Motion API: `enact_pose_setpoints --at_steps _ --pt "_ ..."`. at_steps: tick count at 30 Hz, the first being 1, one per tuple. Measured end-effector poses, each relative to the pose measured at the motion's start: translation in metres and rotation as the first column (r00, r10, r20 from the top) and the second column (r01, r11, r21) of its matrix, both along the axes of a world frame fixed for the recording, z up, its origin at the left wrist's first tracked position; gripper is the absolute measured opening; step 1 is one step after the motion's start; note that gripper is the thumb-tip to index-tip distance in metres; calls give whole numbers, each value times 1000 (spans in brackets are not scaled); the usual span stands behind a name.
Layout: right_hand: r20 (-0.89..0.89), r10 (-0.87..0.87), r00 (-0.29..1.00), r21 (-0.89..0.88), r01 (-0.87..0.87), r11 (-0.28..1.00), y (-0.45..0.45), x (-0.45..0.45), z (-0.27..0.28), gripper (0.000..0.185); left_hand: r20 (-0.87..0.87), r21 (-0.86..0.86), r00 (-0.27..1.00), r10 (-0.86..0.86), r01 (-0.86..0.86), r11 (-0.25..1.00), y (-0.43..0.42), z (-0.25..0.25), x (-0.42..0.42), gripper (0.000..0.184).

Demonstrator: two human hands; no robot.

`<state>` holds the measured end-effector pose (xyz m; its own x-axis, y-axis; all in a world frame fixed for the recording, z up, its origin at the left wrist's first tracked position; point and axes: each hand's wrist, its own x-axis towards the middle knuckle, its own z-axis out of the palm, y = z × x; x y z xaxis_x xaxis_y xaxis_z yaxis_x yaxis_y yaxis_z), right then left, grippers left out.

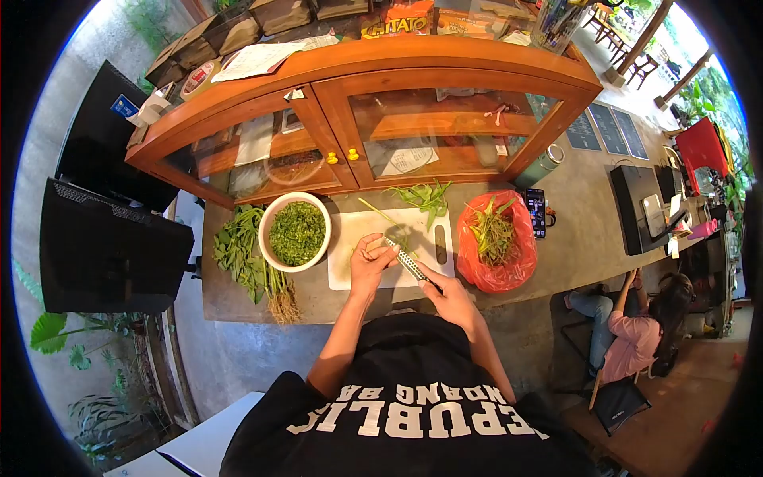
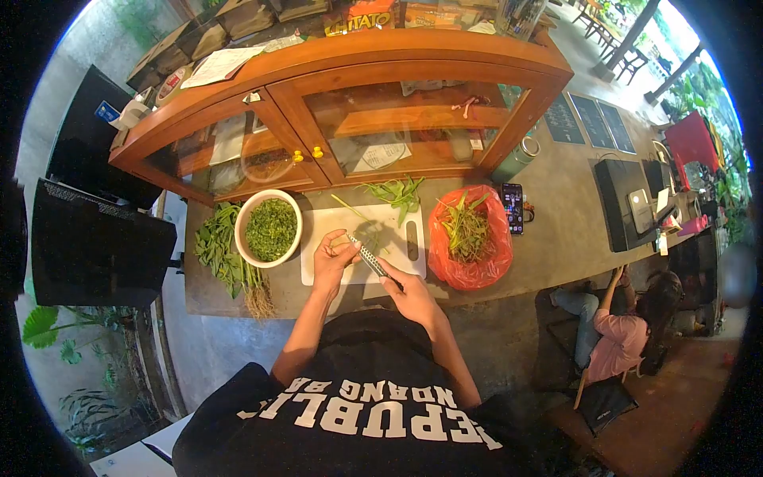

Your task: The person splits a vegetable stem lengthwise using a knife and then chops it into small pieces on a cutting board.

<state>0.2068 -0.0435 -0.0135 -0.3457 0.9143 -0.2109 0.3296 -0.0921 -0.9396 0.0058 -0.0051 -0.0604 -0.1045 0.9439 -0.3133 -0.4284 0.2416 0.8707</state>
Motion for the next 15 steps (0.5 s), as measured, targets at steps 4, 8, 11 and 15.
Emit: enact_pose_setpoints --at_steps 4,8,11,15 --pt "-1 35 999 16 -35 999 -2 4 -19 47 32 -39 998 49 -47 998 1 -3 -3 46" --pt "1 98 995 -85 -98 992 0 11 2 45 52 -103 996 72 -67 992 3 -9 -7 49" --pt "24 147 989 -132 -143 981 1 18 10 44 57 -152 996 62 -52 987 3 1 -8 52" --pt "-97 177 979 -6 -179 984 0 22 3 44 97 -190 995 11 7 982 3 11 -8 52"
